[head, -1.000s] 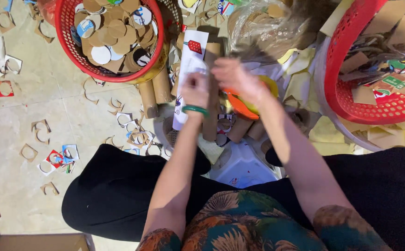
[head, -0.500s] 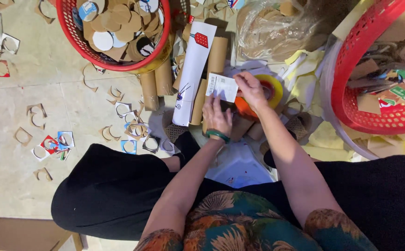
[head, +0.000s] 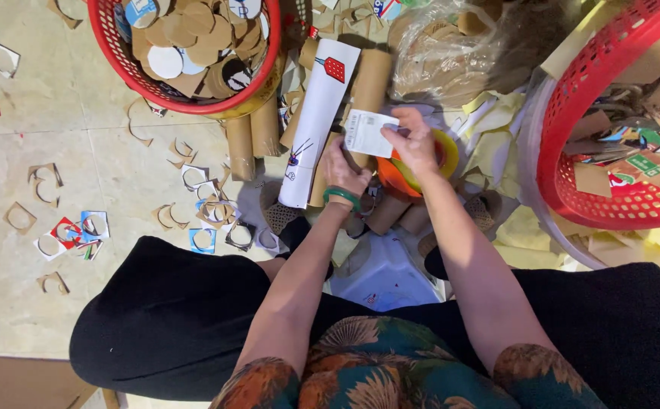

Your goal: Cutting circular cardboard shapes with scissors and labeling paper tubes.

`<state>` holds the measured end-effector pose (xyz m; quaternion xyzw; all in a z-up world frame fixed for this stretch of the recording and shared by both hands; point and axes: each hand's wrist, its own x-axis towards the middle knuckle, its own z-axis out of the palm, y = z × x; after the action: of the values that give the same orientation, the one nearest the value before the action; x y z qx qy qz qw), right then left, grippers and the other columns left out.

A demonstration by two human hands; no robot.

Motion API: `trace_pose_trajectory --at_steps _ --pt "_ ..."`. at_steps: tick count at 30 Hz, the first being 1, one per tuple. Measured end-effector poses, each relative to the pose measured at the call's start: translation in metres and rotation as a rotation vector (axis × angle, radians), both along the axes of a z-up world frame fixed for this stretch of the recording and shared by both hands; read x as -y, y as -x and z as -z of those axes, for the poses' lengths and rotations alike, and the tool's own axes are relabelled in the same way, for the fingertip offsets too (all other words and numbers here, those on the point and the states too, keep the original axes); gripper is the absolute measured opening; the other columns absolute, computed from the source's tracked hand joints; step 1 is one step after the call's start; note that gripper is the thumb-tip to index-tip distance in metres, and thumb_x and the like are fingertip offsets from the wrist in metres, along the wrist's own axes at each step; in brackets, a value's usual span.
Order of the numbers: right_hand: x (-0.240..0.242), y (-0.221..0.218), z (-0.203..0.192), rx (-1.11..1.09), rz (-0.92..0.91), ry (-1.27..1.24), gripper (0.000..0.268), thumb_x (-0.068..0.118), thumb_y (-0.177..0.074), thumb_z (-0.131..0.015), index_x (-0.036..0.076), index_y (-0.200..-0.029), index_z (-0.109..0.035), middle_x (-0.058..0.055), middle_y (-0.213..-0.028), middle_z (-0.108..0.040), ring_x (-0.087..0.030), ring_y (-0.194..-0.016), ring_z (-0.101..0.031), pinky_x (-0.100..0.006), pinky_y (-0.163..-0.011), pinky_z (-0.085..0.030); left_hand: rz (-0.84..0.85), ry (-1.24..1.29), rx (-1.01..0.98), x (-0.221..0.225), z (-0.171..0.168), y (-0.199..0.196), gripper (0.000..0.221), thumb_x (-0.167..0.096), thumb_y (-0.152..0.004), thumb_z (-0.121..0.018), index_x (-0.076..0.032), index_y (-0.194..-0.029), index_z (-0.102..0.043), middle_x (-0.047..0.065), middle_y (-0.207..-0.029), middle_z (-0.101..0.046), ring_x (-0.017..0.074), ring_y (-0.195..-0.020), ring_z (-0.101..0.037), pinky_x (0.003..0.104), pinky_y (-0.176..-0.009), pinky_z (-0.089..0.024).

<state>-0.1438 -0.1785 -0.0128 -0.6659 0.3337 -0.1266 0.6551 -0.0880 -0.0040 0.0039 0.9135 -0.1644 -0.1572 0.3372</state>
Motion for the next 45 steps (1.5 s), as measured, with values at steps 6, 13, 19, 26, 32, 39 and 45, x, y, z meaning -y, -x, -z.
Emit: trace_pose_trajectory --at_steps 6,13,19,26,32,39,45 --pt "0.019 -0.019 -0.047 -0.015 0.09 0.121 0.072 0.001 -0.077 -0.09 0.0 -0.137 -0.051 -0.018 -0.126 -0.063 -0.024 -0.117 -0.063 -0.037 -0.092 -0.06 -0.044 0.753 -0.686 0.004 -0.033 -0.018 0.084 -0.005 -0.072 -0.075 -0.004 -0.146 -0.036 0.015 -0.127 -0.06 0.0289 -0.114 -0.063 0.04 -0.095 -0.057" --pt "-0.01 -0.046 -0.071 0.086 0.148 -0.815 0.071 0.02 -0.085 -0.08 0.002 -0.142 -0.043 -0.023 -0.125 -0.063 -0.033 -0.111 -0.066 -0.047 -0.091 -0.059 0.036 0.663 -1.096 0.012 -0.024 -0.043 0.062 -0.031 -0.098 -0.065 -0.003 -0.151 -0.049 0.009 -0.128 -0.067 0.0175 -0.117 -0.063 0.032 -0.101 -0.05" --pt "-0.039 -0.067 -0.019 -0.248 0.392 -0.38 0.065 0.044 -0.102 -0.063 0.005 -0.148 -0.04 -0.013 -0.132 -0.061 -0.022 -0.116 -0.063 -0.036 -0.094 -0.054 -0.54 0.729 -0.618 -0.002 0.119 -0.112 0.053 -0.038 -0.11 -0.068 0.01 -0.127 -0.056 0.018 -0.102 -0.062 0.0266 -0.09 -0.057 0.038 -0.08 -0.045" --pt "-0.027 -0.073 0.055 -0.087 0.266 0.387 0.053 0.024 -0.101 -0.073 -0.001 -0.142 -0.051 -0.017 -0.134 -0.06 -0.025 -0.121 -0.059 -0.038 -0.105 -0.047 -1.144 1.511 -1.063 -0.014 0.106 -0.225 0.08 -0.061 -0.097 -0.062 0.01 -0.13 -0.053 0.029 -0.123 -0.064 0.039 -0.107 -0.069 0.04 -0.092 -0.061" --pt "-0.031 -0.136 -0.014 0.212 0.178 0.371 0.042 0.014 -0.1 -0.068 0.0 -0.139 -0.057 -0.017 -0.131 -0.051 -0.024 -0.116 -0.06 -0.035 -0.104 -0.052 -1.13 1.506 -1.486 0.019 0.053 -0.249 0.088 -0.068 -0.099 -0.043 0.014 -0.129 -0.051 0.03 -0.125 -0.064 0.0388 -0.11 -0.068 0.047 -0.094 -0.059" --pt "-0.025 -0.282 -0.005 0.019 -0.131 -0.146 0.038 0.018 -0.1 -0.067 0.001 -0.134 -0.062 -0.011 -0.115 -0.073 -0.019 -0.103 -0.068 -0.031 -0.091 -0.053 -1.04 1.653 -1.539 0.019 0.084 -0.238 0.069 -0.056 -0.106 -0.04 0.007 -0.125 -0.059 0.02 -0.117 -0.071 0.0313 -0.099 -0.073 0.041 -0.089 -0.062" --pt "-0.033 -0.308 -0.069 0.06 -0.119 -0.425 0.035 0.018 -0.094 -0.072 0.002 -0.124 -0.063 -0.008 -0.106 -0.074 -0.017 -0.09 -0.071 -0.033 -0.081 -0.059 -1.148 1.642 -1.436 0.01 0.007 -0.256 0.059 -0.049 -0.101 -0.051 0.007 -0.114 -0.062 0.025 -0.111 -0.071 0.0348 -0.097 -0.072 0.043 -0.088 -0.062"
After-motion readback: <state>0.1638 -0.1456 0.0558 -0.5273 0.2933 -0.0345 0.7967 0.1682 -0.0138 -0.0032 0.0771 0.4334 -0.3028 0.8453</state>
